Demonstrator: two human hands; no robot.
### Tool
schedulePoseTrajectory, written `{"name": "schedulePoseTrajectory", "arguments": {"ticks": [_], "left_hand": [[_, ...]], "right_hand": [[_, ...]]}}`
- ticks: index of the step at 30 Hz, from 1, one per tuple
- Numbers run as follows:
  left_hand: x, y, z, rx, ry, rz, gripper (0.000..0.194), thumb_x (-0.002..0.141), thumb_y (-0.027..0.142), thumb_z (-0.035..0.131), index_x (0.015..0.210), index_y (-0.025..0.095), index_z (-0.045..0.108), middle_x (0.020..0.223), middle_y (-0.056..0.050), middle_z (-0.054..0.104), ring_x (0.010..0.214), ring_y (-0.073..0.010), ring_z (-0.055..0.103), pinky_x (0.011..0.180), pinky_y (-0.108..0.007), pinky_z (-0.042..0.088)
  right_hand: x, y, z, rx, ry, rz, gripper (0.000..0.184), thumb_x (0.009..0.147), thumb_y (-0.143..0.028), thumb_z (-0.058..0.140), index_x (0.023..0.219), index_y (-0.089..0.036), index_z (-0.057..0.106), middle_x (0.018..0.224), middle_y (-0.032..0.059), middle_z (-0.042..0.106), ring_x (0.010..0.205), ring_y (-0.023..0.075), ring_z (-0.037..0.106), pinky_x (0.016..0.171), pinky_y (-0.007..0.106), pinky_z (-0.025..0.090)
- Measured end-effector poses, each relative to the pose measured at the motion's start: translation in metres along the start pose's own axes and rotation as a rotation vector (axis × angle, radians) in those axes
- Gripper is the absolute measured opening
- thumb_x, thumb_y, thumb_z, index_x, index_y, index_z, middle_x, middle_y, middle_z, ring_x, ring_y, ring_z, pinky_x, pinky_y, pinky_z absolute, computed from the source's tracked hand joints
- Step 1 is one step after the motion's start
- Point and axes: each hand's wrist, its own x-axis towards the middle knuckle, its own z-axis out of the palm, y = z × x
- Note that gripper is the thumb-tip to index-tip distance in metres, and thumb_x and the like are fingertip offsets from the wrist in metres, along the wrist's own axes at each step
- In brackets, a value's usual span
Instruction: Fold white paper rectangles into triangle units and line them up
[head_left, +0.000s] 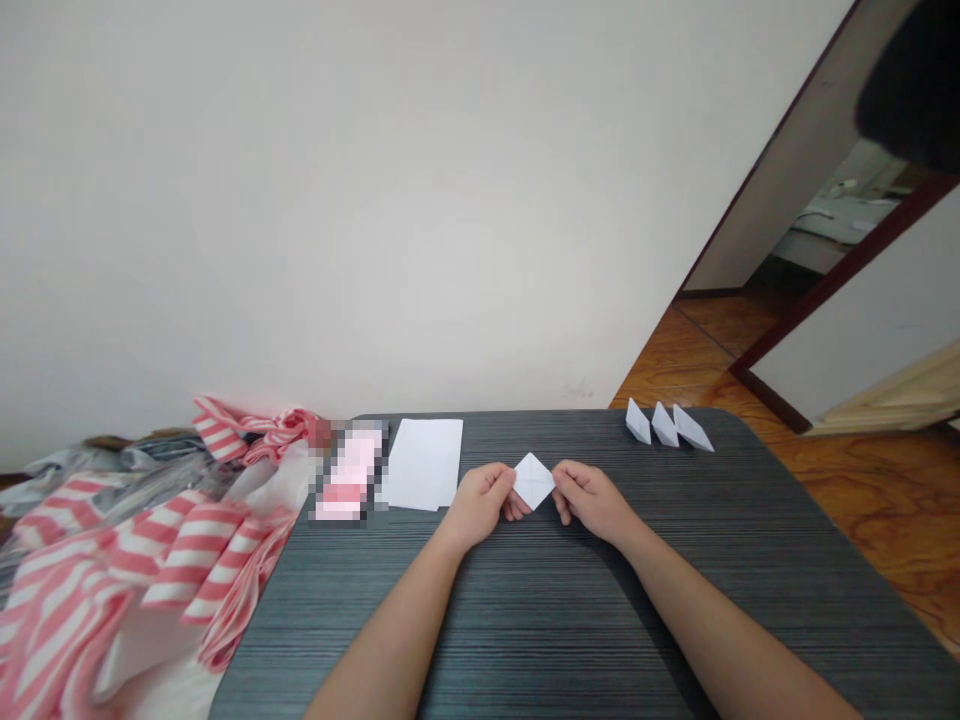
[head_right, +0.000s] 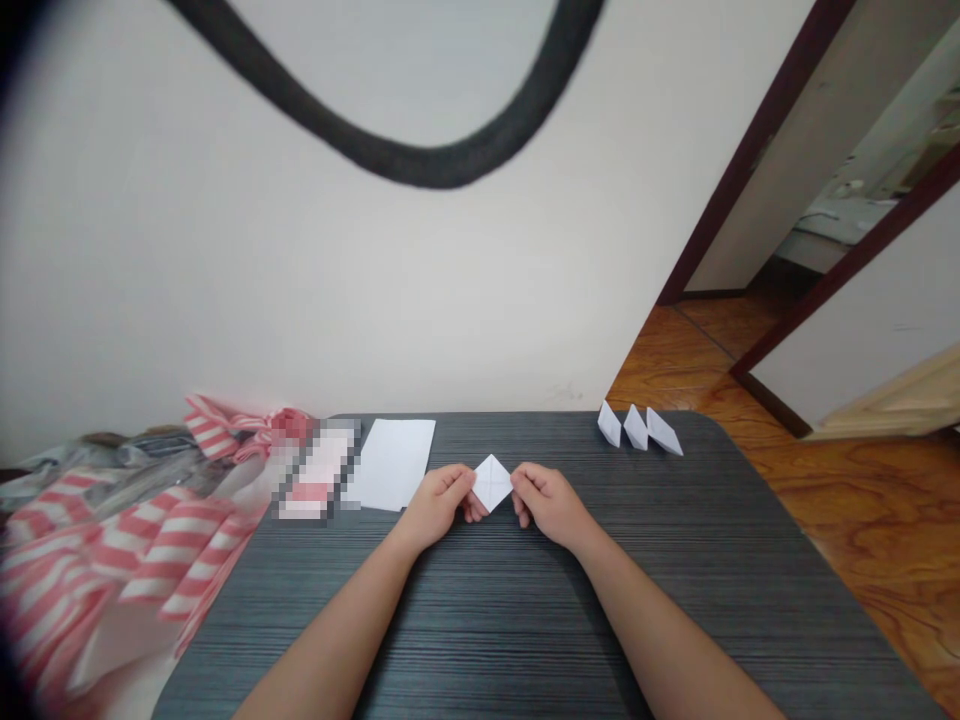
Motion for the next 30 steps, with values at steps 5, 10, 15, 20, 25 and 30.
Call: {"name": "schedulePoseTrajectory", "arguments": {"ticks": [5, 10, 15, 20, 25, 30], "left_hand": [[-0.0012, 0.0025, -0.0001, 0.003, -0.014, 0.006, 0.04, 0.089, 0.043, 0.035, 0.073, 0.012, 0.055, 0.063, -0.006, 0.065, 0.051, -0.0116, 0.056, 0.049, -0.022, 0.043], [-0.0017, 0.0024, 0.0002, -0.006, -0.012, 0.0, 0.037, 0.089, 0.043, 0.036, 0.075, 0.013, 0.053, 0.061, -0.005, 0.063, 0.051, -0.0115, 0.055, 0.049, -0.022, 0.042], [-0.0026, 0.0019, 0.0002, 0.015, -0.014, -0.004, 0.036, 0.088, 0.043, 0.037, 0.075, 0.014, 0.053, 0.06, -0.004, 0.063, 0.05, -0.0106, 0.053, 0.051, -0.022, 0.042], [-0.003, 0.0035, 0.0005, 0.022, -0.009, -0.012, 0.037, 0.088, 0.044, 0.037, 0.075, 0.013, 0.053, 0.059, -0.004, 0.062, 0.05, -0.0105, 0.053, 0.051, -0.022, 0.041], [-0.0029, 0.0044, 0.0004, 0.019, -0.003, -0.024, 0.037, 0.087, 0.045, 0.037, 0.076, 0.013, 0.054, 0.059, -0.004, 0.063, 0.05, -0.0107, 0.053, 0.051, -0.022, 0.041], [-0.0028, 0.004, 0.0003, 0.014, 0.001, -0.02, 0.037, 0.088, 0.045, 0.037, 0.075, 0.013, 0.053, 0.059, -0.004, 0.062, 0.049, -0.0103, 0.052, 0.051, -0.022, 0.041]], "right_hand": [[-0.001, -0.0034, -0.0001, -0.021, -0.014, -0.006, 0.029, 0.09, -0.036, 0.04, 0.067, -0.019, 0.047, 0.046, -0.0051, 0.05, 0.04, 0.0092, 0.046, 0.049, 0.022, 0.039], [-0.0005, -0.0024, 0.0003, -0.005, -0.004, -0.005, 0.029, 0.09, -0.037, 0.039, 0.068, -0.019, 0.047, 0.047, -0.0046, 0.052, 0.041, 0.0096, 0.046, 0.049, 0.022, 0.039], [0.0002, 0.0018, -0.0002, 0.016, 0.009, 0.013, 0.029, 0.09, -0.038, 0.039, 0.069, -0.019, 0.047, 0.046, -0.0048, 0.052, 0.04, 0.0097, 0.046, 0.048, 0.022, 0.038], [0.0, -0.0002, -0.0005, 0.022, 0.0, 0.006, 0.031, 0.091, -0.039, 0.038, 0.069, -0.019, 0.047, 0.047, -0.0049, 0.051, 0.04, 0.0094, 0.046, 0.049, 0.022, 0.038], [0.0002, -0.0021, -0.0004, 0.017, -0.001, 0.002, 0.031, 0.091, -0.04, 0.038, 0.07, -0.019, 0.048, 0.048, -0.0047, 0.051, 0.041, 0.0095, 0.046, 0.049, 0.022, 0.039], [0.0002, -0.0004, -0.001, 0.016, -0.006, 0.004, 0.032, 0.09, -0.041, 0.038, 0.07, -0.019, 0.047, 0.047, -0.0046, 0.051, 0.041, 0.0095, 0.046, 0.049, 0.022, 0.039]]}}
